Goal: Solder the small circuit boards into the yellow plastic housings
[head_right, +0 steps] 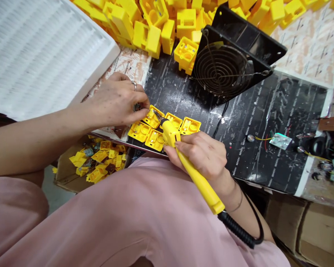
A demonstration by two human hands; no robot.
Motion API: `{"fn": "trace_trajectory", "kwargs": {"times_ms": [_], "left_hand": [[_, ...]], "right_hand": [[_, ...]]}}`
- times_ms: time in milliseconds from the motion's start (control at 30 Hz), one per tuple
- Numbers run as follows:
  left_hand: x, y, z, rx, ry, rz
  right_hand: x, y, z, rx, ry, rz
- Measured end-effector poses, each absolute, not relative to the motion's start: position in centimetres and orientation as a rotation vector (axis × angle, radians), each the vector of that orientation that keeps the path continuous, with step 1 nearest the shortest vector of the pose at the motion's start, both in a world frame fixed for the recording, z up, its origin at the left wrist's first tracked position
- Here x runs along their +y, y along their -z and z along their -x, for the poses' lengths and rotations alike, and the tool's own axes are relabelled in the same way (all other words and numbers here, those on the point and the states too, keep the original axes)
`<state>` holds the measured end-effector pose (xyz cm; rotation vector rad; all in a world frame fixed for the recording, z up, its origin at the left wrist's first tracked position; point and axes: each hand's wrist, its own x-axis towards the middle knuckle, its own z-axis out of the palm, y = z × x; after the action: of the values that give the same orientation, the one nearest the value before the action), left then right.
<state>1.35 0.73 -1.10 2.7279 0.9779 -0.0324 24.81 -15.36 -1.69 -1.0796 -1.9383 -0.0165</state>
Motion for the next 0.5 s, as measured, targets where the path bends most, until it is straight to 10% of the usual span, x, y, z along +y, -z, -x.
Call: {"fn": "trace_trajectory", "kwargs": {"times_ms": [500], "left_hand": [[0.3,0.7,-1.3,1.009,0.079,-2.763]], "right_hand": [[-16.7,2.6,-25.8,-1.802,-0.127,1.202]]}}
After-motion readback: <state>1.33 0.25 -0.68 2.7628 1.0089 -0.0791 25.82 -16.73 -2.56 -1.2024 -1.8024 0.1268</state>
